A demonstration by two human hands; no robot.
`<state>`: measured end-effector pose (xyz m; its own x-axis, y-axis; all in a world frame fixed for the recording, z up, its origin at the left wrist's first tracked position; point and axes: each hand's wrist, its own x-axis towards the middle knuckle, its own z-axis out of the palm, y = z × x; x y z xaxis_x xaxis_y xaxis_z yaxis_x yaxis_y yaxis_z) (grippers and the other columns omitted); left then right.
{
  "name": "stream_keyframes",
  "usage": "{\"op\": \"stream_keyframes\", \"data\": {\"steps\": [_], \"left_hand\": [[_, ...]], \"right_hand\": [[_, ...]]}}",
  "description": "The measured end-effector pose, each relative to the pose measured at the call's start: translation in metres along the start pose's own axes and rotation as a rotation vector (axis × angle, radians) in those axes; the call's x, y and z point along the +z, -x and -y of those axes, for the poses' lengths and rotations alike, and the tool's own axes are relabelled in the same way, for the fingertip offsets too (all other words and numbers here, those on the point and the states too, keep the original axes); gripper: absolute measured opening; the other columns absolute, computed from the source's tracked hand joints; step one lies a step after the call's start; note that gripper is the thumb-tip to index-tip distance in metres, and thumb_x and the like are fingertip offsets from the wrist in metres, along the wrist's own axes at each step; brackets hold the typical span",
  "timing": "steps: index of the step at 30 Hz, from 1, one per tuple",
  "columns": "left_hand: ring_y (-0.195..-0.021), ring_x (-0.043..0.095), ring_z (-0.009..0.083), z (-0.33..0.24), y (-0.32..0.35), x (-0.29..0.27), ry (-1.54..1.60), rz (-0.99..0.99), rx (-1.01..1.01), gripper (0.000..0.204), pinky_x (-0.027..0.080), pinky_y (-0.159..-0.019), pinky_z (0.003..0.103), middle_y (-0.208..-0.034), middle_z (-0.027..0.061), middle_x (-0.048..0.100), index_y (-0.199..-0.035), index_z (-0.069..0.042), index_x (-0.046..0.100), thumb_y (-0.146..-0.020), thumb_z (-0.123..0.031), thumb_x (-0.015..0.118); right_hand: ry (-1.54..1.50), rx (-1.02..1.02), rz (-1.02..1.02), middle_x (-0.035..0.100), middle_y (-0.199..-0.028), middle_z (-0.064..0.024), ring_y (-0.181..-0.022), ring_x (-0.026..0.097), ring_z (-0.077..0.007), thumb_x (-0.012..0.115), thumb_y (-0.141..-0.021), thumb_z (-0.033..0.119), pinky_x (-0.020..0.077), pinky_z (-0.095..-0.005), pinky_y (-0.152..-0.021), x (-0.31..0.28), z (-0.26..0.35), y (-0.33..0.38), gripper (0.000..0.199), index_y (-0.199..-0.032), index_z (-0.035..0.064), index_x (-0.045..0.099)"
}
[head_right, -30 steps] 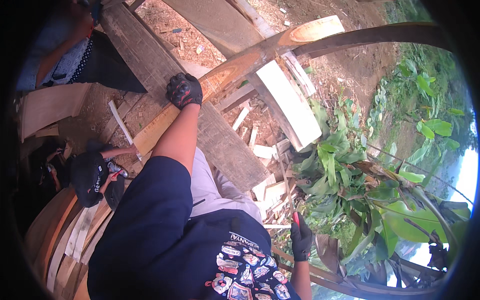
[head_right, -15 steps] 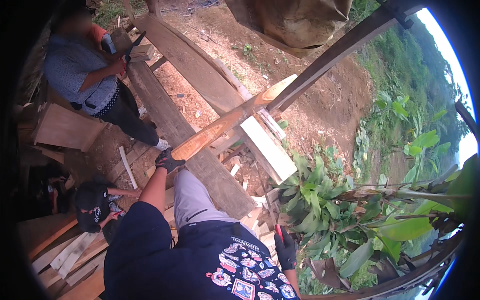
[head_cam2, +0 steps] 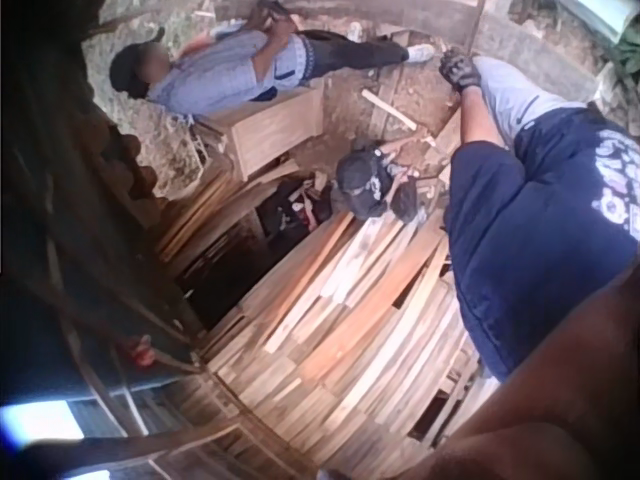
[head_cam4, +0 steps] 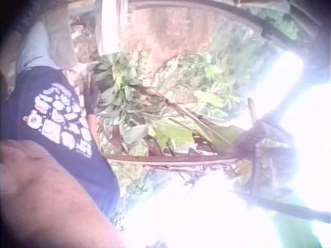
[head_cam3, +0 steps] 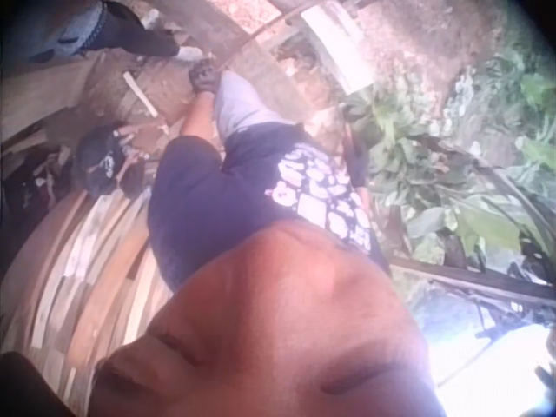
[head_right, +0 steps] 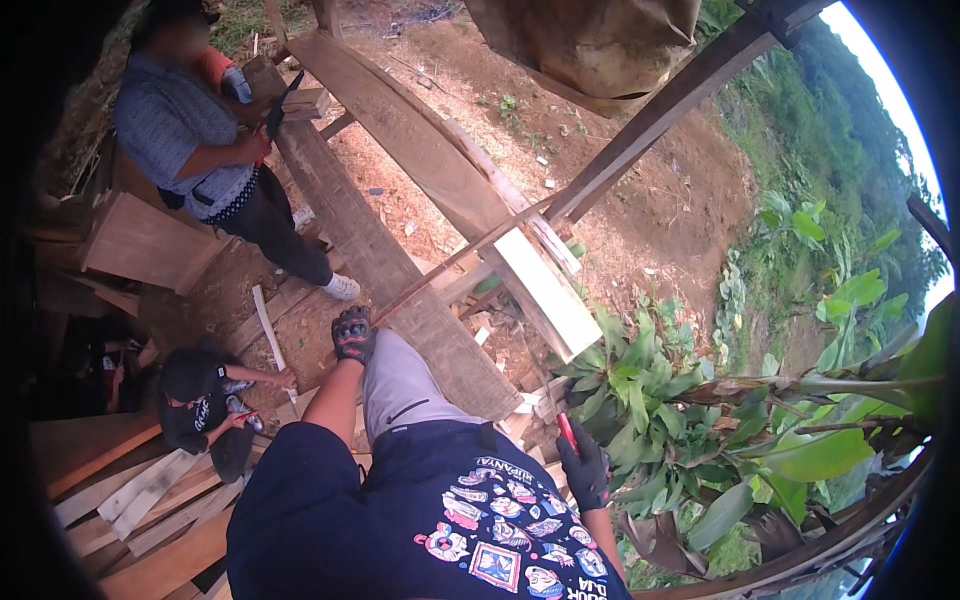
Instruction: The person uses a hand saw to cut a wooden plank placed on a wooden frame. They hold the plank with one hand and saw with the other, producing sawdust as the cut progresses. Other people are present nearby, but the focus remains on the sawing action.
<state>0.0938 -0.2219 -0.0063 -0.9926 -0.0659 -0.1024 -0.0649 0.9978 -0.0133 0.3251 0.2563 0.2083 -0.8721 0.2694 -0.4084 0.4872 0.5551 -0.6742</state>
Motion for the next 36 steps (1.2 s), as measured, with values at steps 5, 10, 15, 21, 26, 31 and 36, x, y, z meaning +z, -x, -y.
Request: {"op": "stream_keyframes", "data": {"steps": [5, 10, 15, 21, 26, 31, 36], "left_hand": [[-0.113, 0.069, 0.0322, 0.006, -0.001, 0.015, -0.051, -0.035, -0.032, 0.035, 0.054, -0.094, 0.052, -0.121, 0.0105, 0.07, -0.126, -0.014, 0.07, -0.092, -0.019, 0.073], [-0.112, 0.068, 0.031, -0.005, -0.015, 0.014, -0.101, -0.128, -0.141, 0.031, 0.054, -0.092, 0.052, -0.121, 0.0088, 0.067, -0.125, -0.017, 0.067, -0.094, -0.021, 0.07], [-0.128, 0.061, 0.0327, 0.028, -0.027, 0.071, -0.141, -0.168, -0.114, 0.048, 0.048, -0.103, 0.058, -0.129, 0.009, 0.064, -0.129, -0.019, 0.062, -0.088, -0.033, 0.082], [-0.147, 0.048, 0.0408, 0.04, -0.036, 0.077, 0.164, 0.098, -0.148, 0.084, 0.038, -0.119, 0.064, -0.151, 0.0166, 0.053, -0.146, -0.013, 0.052, -0.077, -0.039, 0.092], [-0.159, 0.035, 0.0448, -0.015, -0.052, 0.028, 0.401, 0.072, -0.158, 0.105, 0.031, -0.128, 0.064, -0.168, 0.0244, 0.04, -0.166, -0.007, 0.037, -0.083, -0.048, 0.088], [-0.167, 0.024, 0.0445, -0.101, -0.078, 0.033, 0.311, -0.158, 0.016, 0.101, 0.021, -0.133, 0.064, -0.181, 0.0243, 0.024, -0.172, -0.001, 0.03, -0.097, -0.052, 0.076], [-0.17, 0.019, 0.0404, -0.227, -0.066, 0.04, 0.328, 0.301, 0.318, 0.104, 0.016, -0.137, 0.059, -0.183, 0.0234, 0.024, -0.173, -0.002, 0.033, -0.103, -0.077, 0.05]], "right_hand": [[0.032, -0.047, 0.035, 0.082, -0.115, -0.0232, -0.099, 0.08, -0.0326, 0.073, -0.104, 0.041, 0.0591, -0.0449, -0.091, 0.003, 0.014, -0.003, 0.058, -0.15, 0.0065, 0.069], [-0.008, 0.067, 0.107, 0.079, -0.131, -0.0247, -0.121, 0.078, -0.0348, 0.072, -0.105, 0.041, 0.0565, -0.0447, -0.106, -0.005, 0.035, 0.002, 0.058, -0.151, 0.0056, 0.068], [0.025, -0.033, 0.094, 0.079, -0.129, -0.0258, -0.115, 0.079, -0.0354, 0.073, -0.105, 0.04, 0.0578, -0.0449, -0.1, 0.005, 0.043, -0.004, 0.057, -0.15, 0.0052, 0.069], [0.05, -0.041, 0.098, 0.08, -0.124, -0.0263, -0.11, 0.08, -0.036, 0.072, -0.105, 0.04, 0.0579, -0.0443, -0.096, 0.013, 0.039, -0.01, 0.058, -0.152, 0.007, 0.067], [0.035, -0.013, 0.065, 0.081, -0.12, -0.0253, -0.11, 0.08, -0.0326, 0.071, -0.106, 0.04, 0.0578, -0.043, -0.095, 0.009, 0.05, -0.007, 0.059, -0.153, 0.0051, 0.066], [-0.076, 0.038, 0.041, 0.077, -0.135, -0.0239, -0.123, 0.075, -0.0316, 0.071, -0.106, 0.038, 0.055, -0.0426, -0.105, 0.008, 0.032, -0.004, 0.059, -0.153, 0.0029, 0.066], [-0.079, 0.161, 0.034, 0.076, -0.139, -0.0203, -0.123, 0.074, -0.0294, 0.071, -0.107, 0.034, 0.0549, -0.0418, -0.106, -0.001, 0.029, 0.005, 0.056, -0.153, 0.0028, 0.066]]}}
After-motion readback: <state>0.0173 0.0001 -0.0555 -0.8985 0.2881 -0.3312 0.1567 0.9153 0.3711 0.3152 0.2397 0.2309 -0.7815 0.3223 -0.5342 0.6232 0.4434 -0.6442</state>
